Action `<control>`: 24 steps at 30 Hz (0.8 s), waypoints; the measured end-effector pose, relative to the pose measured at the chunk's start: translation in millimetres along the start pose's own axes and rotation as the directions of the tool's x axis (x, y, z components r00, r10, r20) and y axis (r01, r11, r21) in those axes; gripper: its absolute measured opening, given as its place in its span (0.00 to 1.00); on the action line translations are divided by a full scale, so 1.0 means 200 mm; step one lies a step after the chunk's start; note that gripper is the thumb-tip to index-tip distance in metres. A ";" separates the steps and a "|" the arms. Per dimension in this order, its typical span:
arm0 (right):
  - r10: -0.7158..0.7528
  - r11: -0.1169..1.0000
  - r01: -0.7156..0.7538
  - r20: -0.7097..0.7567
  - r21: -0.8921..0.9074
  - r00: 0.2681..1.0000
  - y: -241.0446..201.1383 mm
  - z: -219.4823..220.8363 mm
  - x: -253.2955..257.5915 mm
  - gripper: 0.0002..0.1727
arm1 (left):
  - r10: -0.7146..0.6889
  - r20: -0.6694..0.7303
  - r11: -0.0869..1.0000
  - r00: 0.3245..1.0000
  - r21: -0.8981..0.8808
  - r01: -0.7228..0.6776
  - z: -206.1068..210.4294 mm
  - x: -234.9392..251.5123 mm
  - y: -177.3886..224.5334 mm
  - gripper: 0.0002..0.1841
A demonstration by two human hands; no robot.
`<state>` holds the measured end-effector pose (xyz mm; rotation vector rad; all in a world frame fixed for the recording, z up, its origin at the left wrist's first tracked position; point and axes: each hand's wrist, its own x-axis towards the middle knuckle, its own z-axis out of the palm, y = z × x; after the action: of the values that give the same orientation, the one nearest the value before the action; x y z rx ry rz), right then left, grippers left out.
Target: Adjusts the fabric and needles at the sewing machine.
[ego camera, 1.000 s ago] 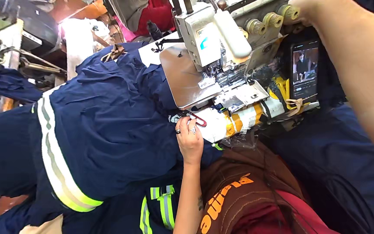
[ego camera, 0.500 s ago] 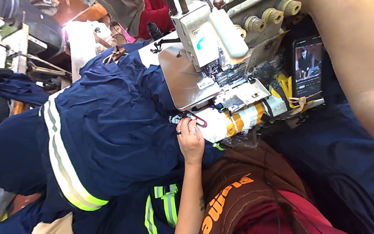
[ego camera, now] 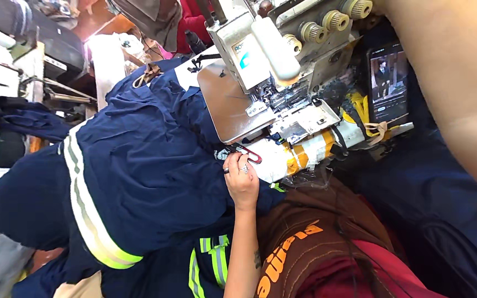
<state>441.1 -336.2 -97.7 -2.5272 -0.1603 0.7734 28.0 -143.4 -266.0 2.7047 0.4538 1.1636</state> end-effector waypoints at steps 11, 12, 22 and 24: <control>-0.080 0.996 0.079 -0.021 -0.050 0.997 -0.01 0.01 -0.21 0.17 | -0.003 -0.015 1.000 1.000 0.009 0.003 0.01 0.00 0.00 0.09; -0.072 0.997 0.071 -0.020 -0.027 0.997 -0.01 0.01 -0.22 0.18 | -0.002 -0.016 1.000 1.000 0.011 0.003 0.01 0.00 0.00 0.09; -0.120 0.988 0.119 0.000 -0.094 0.993 -0.03 0.00 -0.20 0.14 | 0.011 -0.003 1.000 1.000 0.005 -0.011 0.00 -0.01 0.00 0.09; -0.142 0.983 0.141 0.000 -0.120 0.990 -0.02 0.00 -0.15 0.12 | 0.010 -0.015 1.000 1.000 0.010 -0.010 0.01 -0.01 0.00 0.09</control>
<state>416.6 -340.0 -81.6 -2.5970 -0.3904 0.7153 28.1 -144.2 -267.9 2.7117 0.4498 1.1877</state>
